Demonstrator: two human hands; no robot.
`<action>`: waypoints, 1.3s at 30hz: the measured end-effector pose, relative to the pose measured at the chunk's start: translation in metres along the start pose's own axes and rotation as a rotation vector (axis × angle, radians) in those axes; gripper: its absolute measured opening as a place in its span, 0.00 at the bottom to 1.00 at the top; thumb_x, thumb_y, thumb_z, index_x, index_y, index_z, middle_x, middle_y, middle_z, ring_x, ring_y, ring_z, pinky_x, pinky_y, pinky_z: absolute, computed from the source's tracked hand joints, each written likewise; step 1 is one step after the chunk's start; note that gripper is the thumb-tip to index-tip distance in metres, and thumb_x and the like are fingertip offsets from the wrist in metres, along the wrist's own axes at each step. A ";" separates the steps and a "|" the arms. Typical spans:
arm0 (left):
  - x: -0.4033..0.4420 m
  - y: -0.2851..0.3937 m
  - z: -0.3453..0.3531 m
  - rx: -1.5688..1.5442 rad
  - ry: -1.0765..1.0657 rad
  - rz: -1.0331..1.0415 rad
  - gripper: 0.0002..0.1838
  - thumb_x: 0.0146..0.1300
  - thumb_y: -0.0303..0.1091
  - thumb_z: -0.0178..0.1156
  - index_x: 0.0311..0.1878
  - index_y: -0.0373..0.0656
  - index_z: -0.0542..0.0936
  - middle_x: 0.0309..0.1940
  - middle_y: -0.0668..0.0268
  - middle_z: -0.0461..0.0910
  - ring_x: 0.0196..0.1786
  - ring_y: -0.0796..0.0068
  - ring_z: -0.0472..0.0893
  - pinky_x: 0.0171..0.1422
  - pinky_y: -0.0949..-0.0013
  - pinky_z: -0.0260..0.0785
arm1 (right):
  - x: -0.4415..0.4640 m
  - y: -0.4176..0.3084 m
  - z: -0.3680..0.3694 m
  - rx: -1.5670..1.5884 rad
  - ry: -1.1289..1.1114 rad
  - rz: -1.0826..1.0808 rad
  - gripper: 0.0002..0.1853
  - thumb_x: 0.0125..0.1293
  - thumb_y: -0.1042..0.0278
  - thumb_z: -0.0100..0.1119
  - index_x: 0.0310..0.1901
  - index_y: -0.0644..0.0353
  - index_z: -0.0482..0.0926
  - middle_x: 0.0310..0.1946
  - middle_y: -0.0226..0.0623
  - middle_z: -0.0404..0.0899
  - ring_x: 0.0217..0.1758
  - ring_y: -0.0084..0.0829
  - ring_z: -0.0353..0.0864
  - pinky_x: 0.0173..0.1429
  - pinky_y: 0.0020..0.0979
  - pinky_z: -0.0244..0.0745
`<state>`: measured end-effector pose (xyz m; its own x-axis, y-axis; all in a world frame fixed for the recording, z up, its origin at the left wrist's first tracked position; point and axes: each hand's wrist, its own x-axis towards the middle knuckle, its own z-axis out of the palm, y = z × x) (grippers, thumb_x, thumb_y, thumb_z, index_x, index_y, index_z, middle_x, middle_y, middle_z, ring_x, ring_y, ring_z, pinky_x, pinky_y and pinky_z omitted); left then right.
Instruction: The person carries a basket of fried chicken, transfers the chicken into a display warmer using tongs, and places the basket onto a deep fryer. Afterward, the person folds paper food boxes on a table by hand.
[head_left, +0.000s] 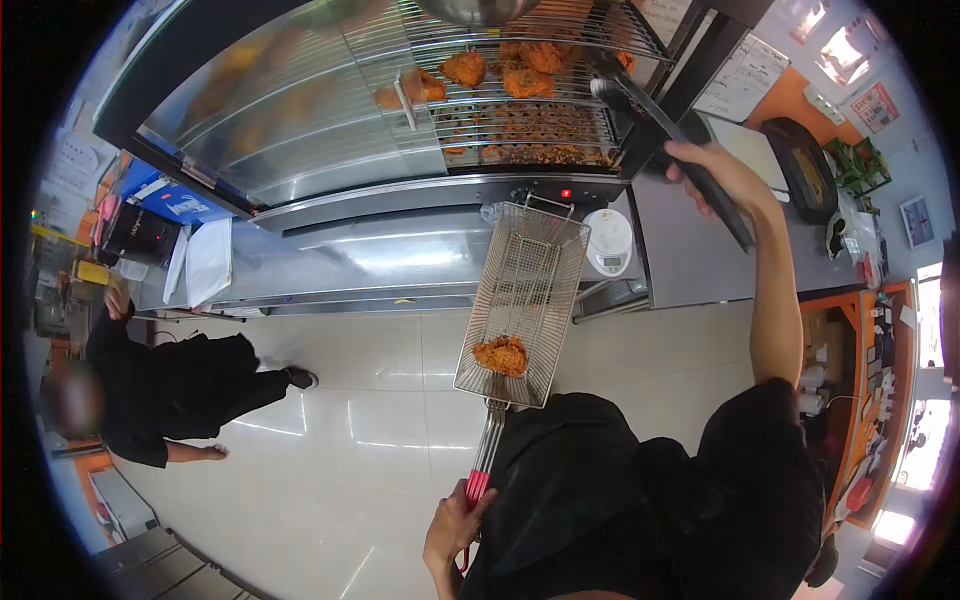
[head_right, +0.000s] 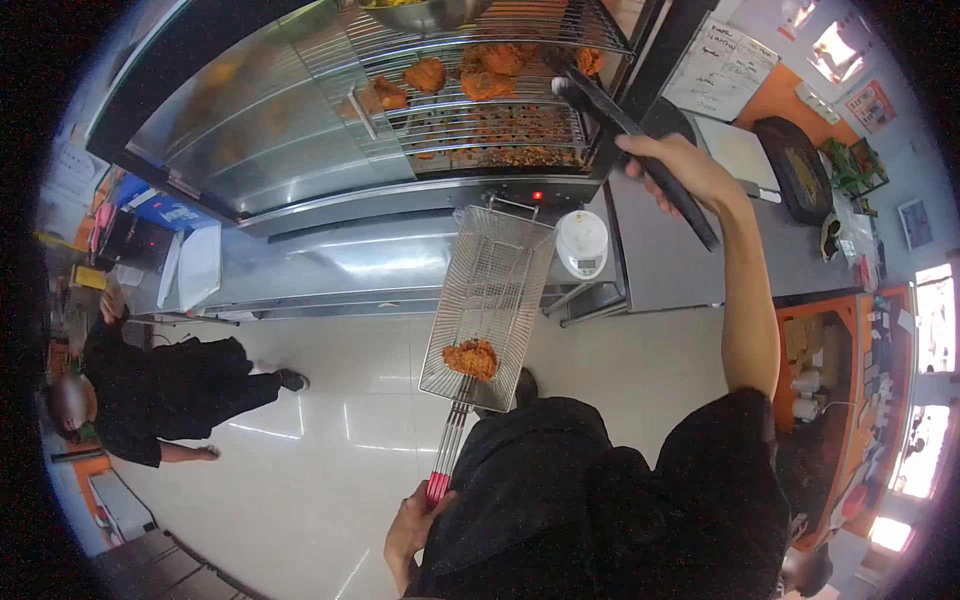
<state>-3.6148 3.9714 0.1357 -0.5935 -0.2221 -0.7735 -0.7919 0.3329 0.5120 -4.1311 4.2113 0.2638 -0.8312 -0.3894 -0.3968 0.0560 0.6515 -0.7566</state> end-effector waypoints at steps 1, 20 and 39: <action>0.000 0.001 -0.001 -0.010 -0.005 -0.007 0.30 0.73 0.58 0.61 0.45 0.33 0.75 0.22 0.45 0.81 0.27 0.45 0.86 0.36 0.48 0.76 | 0.007 -0.008 0.000 -0.094 0.019 0.034 0.31 0.65 0.35 0.64 0.38 0.64 0.82 0.18 0.39 0.77 0.17 0.31 0.78 0.23 0.32 0.71; -0.005 0.012 -0.001 -0.036 -0.006 -0.006 0.30 0.73 0.58 0.61 0.44 0.33 0.74 0.19 0.52 0.80 0.23 0.55 0.86 0.29 0.56 0.78 | 0.065 -0.038 0.015 -0.940 0.358 -0.299 0.38 0.57 0.34 0.67 0.43 0.73 0.85 0.41 0.65 0.86 0.49 0.60 0.87 0.59 0.49 0.79; -0.004 0.012 -0.012 -0.083 -0.025 -0.031 0.30 0.71 0.57 0.63 0.48 0.33 0.76 0.18 0.57 0.80 0.20 0.61 0.84 0.26 0.61 0.76 | 0.034 -0.044 0.026 -1.169 0.502 -0.531 0.22 0.62 0.53 0.69 0.39 0.69 0.81 0.31 0.57 0.84 0.40 0.60 0.86 0.47 0.53 0.81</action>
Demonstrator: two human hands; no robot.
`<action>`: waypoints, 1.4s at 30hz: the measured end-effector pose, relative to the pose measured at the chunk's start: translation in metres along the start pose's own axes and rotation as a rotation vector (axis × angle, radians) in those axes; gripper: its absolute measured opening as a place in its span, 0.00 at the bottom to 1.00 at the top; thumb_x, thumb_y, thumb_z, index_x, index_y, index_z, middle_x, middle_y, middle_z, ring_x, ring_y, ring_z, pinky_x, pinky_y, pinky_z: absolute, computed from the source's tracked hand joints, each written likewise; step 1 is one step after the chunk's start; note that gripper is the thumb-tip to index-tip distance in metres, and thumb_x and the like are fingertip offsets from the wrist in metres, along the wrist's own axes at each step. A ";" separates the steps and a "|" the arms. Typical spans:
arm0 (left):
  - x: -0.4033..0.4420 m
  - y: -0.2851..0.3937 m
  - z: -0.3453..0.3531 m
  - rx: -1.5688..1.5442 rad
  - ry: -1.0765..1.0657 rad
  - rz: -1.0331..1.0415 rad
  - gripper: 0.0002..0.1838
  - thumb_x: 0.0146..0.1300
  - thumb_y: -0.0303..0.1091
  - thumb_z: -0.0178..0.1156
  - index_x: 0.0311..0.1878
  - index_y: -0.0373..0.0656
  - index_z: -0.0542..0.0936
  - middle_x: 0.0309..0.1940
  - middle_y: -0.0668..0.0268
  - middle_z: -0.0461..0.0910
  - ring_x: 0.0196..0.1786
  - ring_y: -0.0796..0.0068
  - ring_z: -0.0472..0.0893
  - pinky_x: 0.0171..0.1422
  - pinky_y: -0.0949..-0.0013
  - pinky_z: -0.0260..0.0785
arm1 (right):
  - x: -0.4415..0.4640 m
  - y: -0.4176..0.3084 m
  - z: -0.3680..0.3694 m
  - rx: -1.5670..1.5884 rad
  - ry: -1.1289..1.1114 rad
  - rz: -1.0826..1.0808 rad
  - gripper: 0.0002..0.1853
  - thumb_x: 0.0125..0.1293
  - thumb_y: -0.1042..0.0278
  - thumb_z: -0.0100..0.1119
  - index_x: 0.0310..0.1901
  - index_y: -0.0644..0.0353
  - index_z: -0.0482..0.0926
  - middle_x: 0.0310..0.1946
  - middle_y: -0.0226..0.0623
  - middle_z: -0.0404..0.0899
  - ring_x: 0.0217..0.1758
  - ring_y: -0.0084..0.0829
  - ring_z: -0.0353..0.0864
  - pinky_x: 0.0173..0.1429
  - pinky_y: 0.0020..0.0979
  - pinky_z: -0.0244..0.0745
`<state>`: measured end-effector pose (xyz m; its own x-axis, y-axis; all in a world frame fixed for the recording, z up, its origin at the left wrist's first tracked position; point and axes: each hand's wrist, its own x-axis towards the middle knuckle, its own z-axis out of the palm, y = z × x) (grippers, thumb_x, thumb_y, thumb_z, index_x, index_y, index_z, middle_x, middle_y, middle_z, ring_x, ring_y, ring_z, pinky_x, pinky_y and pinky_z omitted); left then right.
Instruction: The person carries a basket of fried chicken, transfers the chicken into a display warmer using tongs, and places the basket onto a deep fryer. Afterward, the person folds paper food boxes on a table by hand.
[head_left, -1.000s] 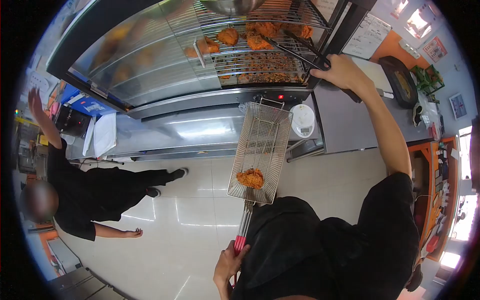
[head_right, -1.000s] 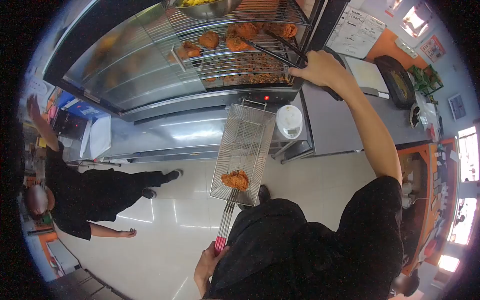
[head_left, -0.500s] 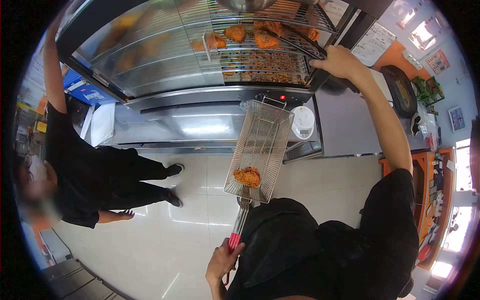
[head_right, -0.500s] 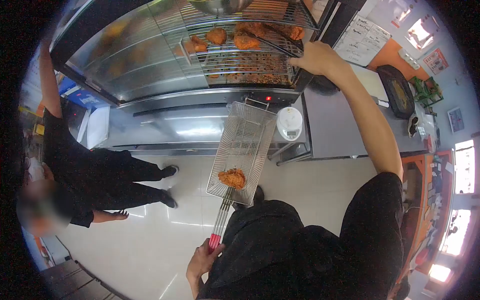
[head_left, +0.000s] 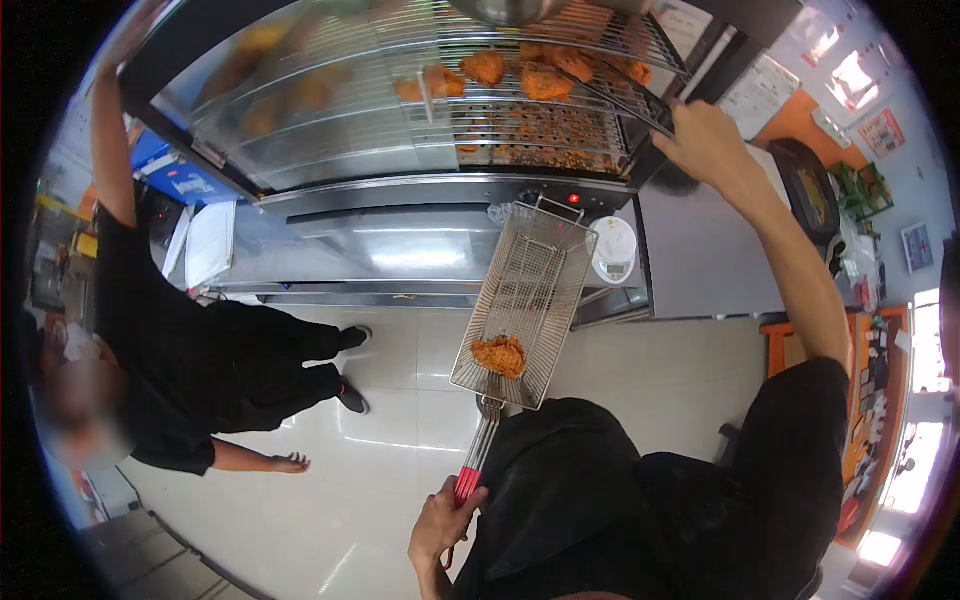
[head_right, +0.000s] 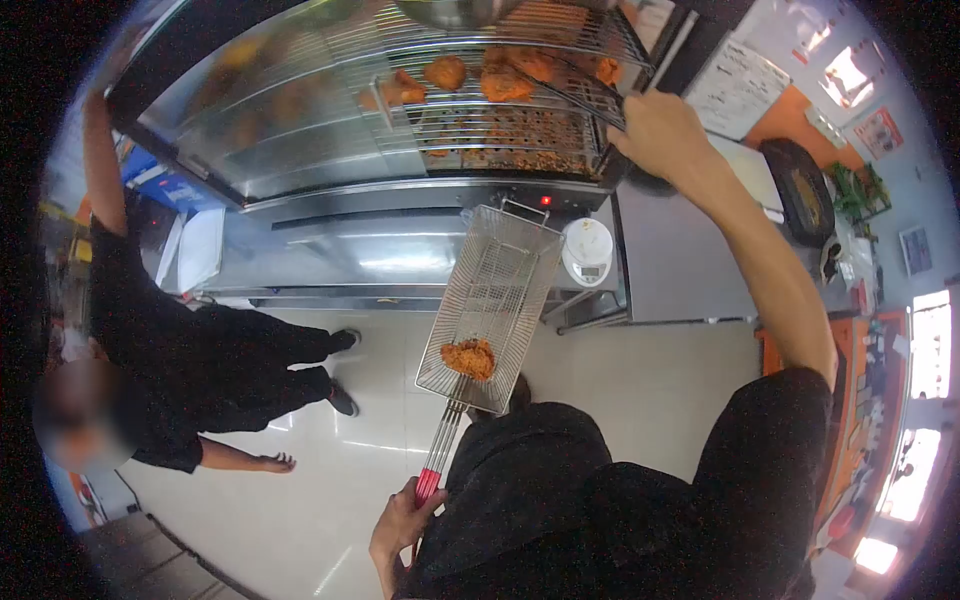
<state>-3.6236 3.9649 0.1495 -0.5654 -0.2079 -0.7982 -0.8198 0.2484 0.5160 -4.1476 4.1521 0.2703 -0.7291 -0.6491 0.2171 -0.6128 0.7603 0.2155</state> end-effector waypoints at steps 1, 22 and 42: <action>-0.002 -0.002 0.000 -0.002 -0.011 -0.003 0.30 0.71 0.57 0.63 0.48 0.33 0.76 0.18 0.57 0.80 0.20 0.62 0.84 0.25 0.61 0.76 | 0.002 -0.002 -0.005 -0.007 -0.016 -0.006 0.22 0.62 0.53 0.70 0.40 0.69 0.81 0.31 0.56 0.84 0.39 0.59 0.86 0.46 0.52 0.82; 0.000 0.002 0.021 0.013 0.026 -0.036 0.24 0.73 0.53 0.65 0.47 0.37 0.78 0.20 0.64 0.78 0.22 0.73 0.77 0.30 0.64 0.69 | 0.062 -0.036 0.042 -0.108 0.272 -0.161 0.18 0.60 0.55 0.69 0.38 0.64 0.82 0.34 0.47 0.87 0.37 0.42 0.90 0.38 0.38 0.86; -0.008 0.032 0.043 -0.135 0.059 -0.166 0.15 0.76 0.44 0.62 0.45 0.38 0.78 0.21 0.73 0.71 0.22 0.82 0.71 0.27 0.71 0.65 | 0.023 -0.110 0.104 0.820 -0.134 0.066 0.15 0.56 0.64 0.63 0.40 0.63 0.90 0.39 0.52 0.89 0.46 0.48 0.91 0.50 0.45 0.85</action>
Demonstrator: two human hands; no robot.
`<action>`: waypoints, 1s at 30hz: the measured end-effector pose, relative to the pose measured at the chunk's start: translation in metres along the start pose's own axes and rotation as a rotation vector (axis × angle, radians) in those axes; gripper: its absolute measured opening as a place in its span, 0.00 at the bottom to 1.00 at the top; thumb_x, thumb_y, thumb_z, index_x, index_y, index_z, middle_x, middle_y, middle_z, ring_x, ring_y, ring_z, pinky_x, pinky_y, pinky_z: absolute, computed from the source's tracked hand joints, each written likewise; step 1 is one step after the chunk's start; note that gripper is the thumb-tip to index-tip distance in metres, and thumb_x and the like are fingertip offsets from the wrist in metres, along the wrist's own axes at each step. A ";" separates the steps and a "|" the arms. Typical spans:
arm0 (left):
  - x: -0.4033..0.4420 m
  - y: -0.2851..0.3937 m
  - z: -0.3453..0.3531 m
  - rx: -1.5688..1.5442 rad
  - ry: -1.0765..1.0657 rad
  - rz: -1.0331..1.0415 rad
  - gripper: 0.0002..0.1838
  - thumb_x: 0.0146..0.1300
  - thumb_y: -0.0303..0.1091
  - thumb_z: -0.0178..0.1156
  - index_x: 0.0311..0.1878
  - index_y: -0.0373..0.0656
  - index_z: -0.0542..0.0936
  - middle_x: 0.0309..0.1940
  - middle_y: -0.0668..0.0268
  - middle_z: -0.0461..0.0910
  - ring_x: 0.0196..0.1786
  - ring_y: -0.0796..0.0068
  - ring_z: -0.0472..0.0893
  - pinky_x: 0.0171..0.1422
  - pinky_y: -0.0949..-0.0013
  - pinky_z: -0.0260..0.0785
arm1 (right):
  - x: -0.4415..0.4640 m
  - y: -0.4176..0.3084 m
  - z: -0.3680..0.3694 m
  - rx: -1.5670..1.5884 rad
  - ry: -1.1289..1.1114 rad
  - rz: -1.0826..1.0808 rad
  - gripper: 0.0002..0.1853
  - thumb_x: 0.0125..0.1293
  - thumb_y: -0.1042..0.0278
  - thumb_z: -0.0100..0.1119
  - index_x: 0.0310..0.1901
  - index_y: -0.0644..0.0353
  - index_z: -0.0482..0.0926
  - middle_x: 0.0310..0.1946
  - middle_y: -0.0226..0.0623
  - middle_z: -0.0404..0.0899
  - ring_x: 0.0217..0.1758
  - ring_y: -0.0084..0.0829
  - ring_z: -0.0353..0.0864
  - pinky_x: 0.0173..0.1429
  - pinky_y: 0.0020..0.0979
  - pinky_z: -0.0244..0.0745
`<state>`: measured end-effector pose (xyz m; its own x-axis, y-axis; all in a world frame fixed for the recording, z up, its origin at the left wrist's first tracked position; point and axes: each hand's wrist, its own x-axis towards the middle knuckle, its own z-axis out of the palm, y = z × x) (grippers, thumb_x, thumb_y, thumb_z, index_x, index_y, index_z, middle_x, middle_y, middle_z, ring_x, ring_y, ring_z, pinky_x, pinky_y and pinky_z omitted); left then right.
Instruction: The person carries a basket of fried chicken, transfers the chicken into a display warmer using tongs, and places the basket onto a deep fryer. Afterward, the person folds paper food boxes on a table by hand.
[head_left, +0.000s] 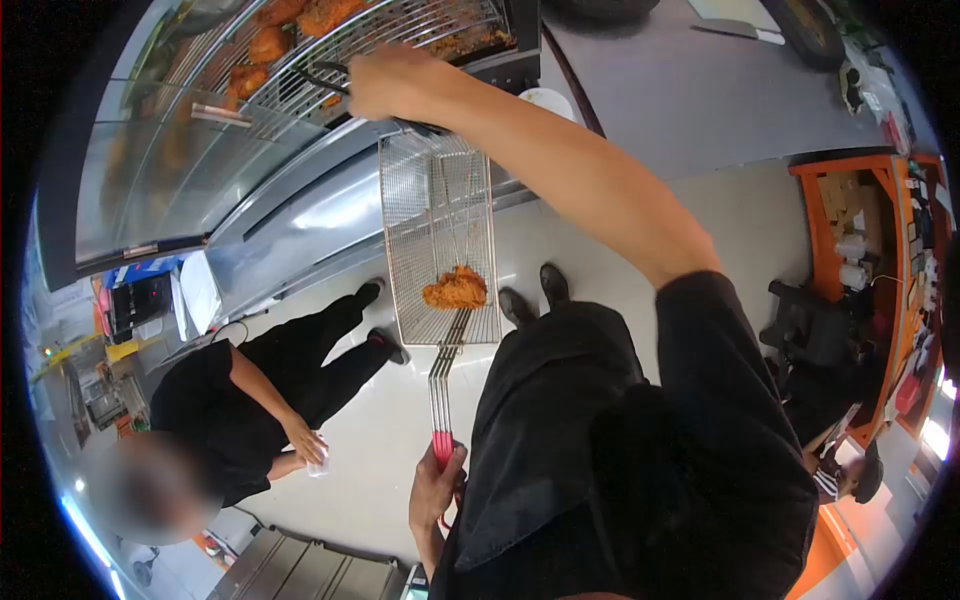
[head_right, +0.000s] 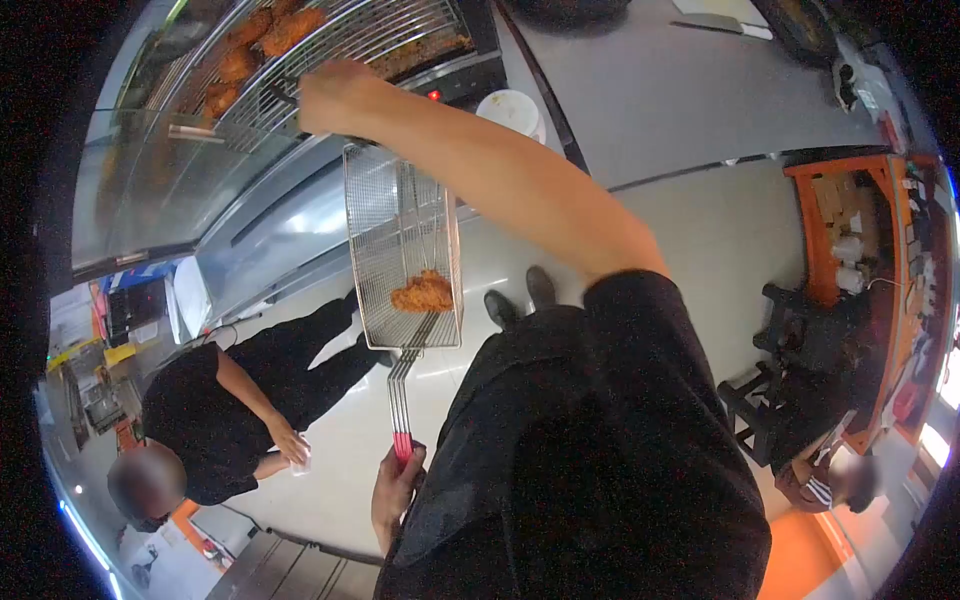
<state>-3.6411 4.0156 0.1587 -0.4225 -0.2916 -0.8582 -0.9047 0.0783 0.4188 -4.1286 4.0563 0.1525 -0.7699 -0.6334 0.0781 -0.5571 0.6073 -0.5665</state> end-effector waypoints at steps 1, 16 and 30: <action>-0.001 0.001 0.001 -0.007 -0.006 0.004 0.15 0.76 0.43 0.62 0.45 0.39 0.78 0.21 0.73 0.71 0.22 0.82 0.71 0.27 0.72 0.64 | 0.015 -0.009 0.010 -0.010 -0.017 0.018 0.15 0.56 0.64 0.62 0.41 0.62 0.90 0.39 0.51 0.89 0.46 0.48 0.91 0.50 0.45 0.85; -0.002 -0.005 -0.003 -0.015 -0.009 -0.014 0.19 0.74 0.48 0.64 0.49 0.40 0.79 0.22 0.71 0.75 0.24 0.79 0.73 0.30 0.69 0.66 | -0.109 0.003 -0.061 -0.230 -0.549 -0.014 0.35 0.53 0.42 0.73 0.45 0.73 0.82 0.33 0.56 0.85 0.38 0.51 0.88 0.46 0.44 0.82; 0.001 -0.009 0.000 0.066 0.037 0.166 0.26 0.74 0.53 0.63 0.51 0.35 0.77 0.16 0.59 0.77 0.17 0.66 0.80 0.24 0.62 0.69 | -0.110 -0.044 0.040 -0.739 -1.152 -0.427 0.23 0.50 0.53 0.74 0.37 0.68 0.89 0.32 0.47 0.88 0.42 0.48 0.89 0.49 0.43 0.85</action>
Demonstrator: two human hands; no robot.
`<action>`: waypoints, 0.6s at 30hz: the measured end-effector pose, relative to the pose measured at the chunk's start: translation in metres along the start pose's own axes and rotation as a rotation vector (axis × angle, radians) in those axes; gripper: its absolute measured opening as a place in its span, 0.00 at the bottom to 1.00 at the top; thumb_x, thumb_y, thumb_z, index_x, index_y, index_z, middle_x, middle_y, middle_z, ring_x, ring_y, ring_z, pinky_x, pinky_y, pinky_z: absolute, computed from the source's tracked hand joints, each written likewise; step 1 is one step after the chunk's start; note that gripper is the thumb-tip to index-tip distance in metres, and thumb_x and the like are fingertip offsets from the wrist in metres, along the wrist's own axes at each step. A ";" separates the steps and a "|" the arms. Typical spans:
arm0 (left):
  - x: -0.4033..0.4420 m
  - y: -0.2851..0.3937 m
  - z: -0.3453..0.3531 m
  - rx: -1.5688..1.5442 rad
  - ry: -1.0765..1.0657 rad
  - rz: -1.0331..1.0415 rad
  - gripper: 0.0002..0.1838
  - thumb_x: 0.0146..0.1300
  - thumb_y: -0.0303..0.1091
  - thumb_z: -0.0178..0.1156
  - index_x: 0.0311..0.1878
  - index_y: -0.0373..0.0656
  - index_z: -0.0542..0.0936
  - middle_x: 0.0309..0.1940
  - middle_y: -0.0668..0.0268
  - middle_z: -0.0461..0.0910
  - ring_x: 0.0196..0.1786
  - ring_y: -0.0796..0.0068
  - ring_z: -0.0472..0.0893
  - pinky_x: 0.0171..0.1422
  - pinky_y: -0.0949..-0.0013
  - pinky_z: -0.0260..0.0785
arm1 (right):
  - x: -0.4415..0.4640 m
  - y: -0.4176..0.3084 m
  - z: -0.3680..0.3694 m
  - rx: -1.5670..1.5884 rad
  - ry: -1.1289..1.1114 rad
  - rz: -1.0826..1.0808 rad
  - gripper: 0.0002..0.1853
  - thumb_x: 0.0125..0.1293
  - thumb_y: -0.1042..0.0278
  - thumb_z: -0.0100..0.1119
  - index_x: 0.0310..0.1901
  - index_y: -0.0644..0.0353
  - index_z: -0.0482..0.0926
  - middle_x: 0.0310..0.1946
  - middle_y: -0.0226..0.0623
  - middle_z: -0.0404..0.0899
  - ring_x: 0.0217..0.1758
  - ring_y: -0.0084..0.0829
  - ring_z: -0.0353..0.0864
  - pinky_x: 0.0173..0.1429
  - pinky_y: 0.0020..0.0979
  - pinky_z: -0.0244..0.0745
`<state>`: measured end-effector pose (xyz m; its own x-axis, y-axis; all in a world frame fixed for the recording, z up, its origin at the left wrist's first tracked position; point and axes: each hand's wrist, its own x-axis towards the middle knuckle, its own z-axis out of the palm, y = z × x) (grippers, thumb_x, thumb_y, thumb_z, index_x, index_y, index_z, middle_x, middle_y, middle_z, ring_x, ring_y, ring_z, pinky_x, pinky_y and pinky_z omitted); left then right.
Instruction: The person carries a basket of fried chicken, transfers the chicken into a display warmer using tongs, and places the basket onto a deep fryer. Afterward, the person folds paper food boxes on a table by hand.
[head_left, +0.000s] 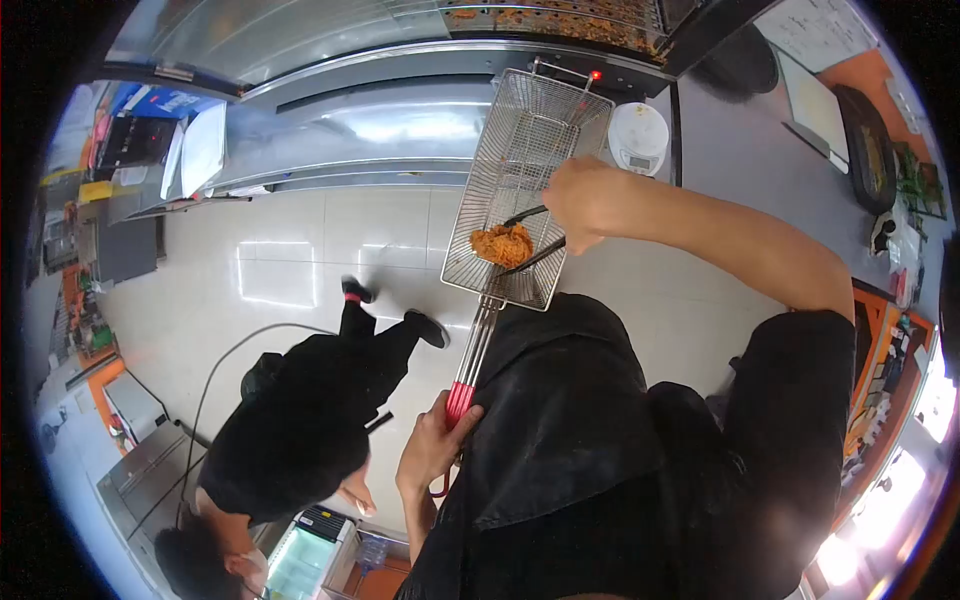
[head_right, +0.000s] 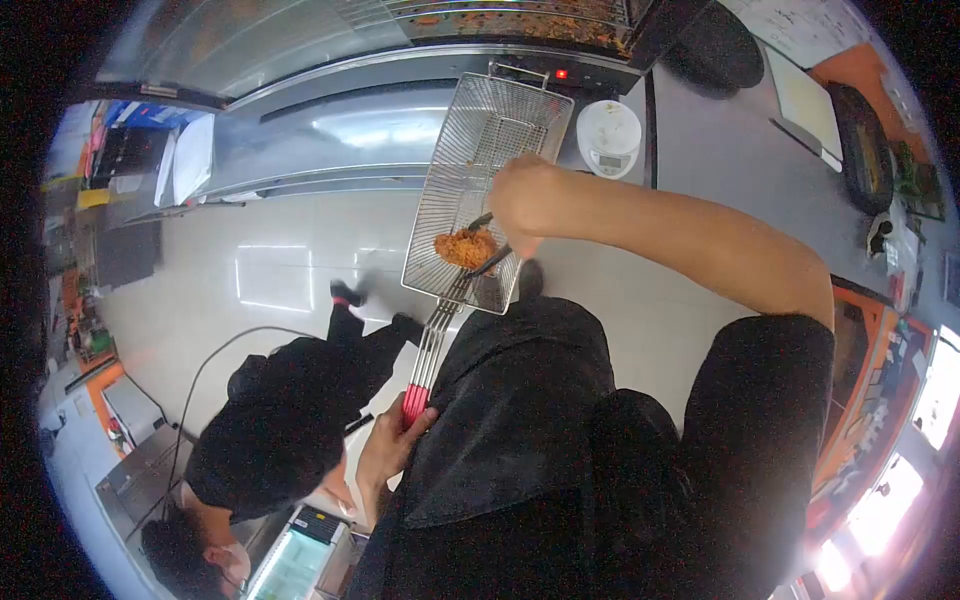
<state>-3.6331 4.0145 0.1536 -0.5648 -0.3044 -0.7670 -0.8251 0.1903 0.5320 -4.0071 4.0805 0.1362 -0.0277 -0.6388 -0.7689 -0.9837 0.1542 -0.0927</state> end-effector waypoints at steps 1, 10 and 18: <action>0.000 -0.001 0.001 0.010 0.002 0.002 0.26 0.73 0.53 0.63 0.51 0.35 0.77 0.16 0.58 0.77 0.17 0.65 0.80 0.25 0.61 0.69 | 0.006 -0.001 0.003 -0.007 -0.020 0.013 0.22 0.50 0.53 0.74 0.37 0.68 0.89 0.32 0.47 0.88 0.42 0.48 0.89 0.49 0.43 0.85; 0.001 -0.002 0.002 0.029 0.036 0.039 0.24 0.73 0.51 0.64 0.46 0.34 0.76 0.18 0.50 0.78 0.23 0.50 0.83 0.30 0.53 0.69 | -0.019 0.027 -0.007 0.150 -0.088 0.057 0.27 0.57 0.47 0.70 0.38 0.70 0.87 0.32 0.53 0.86 0.40 0.52 0.87 0.47 0.47 0.82; 0.008 -0.014 -0.002 0.035 0.023 0.094 0.26 0.72 0.52 0.64 0.43 0.33 0.74 0.22 0.43 0.76 0.31 0.36 0.80 0.34 0.49 0.68 | -0.151 0.094 0.008 0.771 0.126 0.157 0.28 0.63 0.41 0.70 0.39 0.67 0.84 0.23 0.38 0.78 0.24 0.34 0.79 0.30 0.39 0.71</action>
<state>-3.6257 4.0073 0.1408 -0.6397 -0.3046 -0.7057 -0.7686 0.2514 0.5882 -4.0937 4.1976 0.2386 -0.2208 -0.6395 -0.7364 -0.5676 0.6983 -0.4361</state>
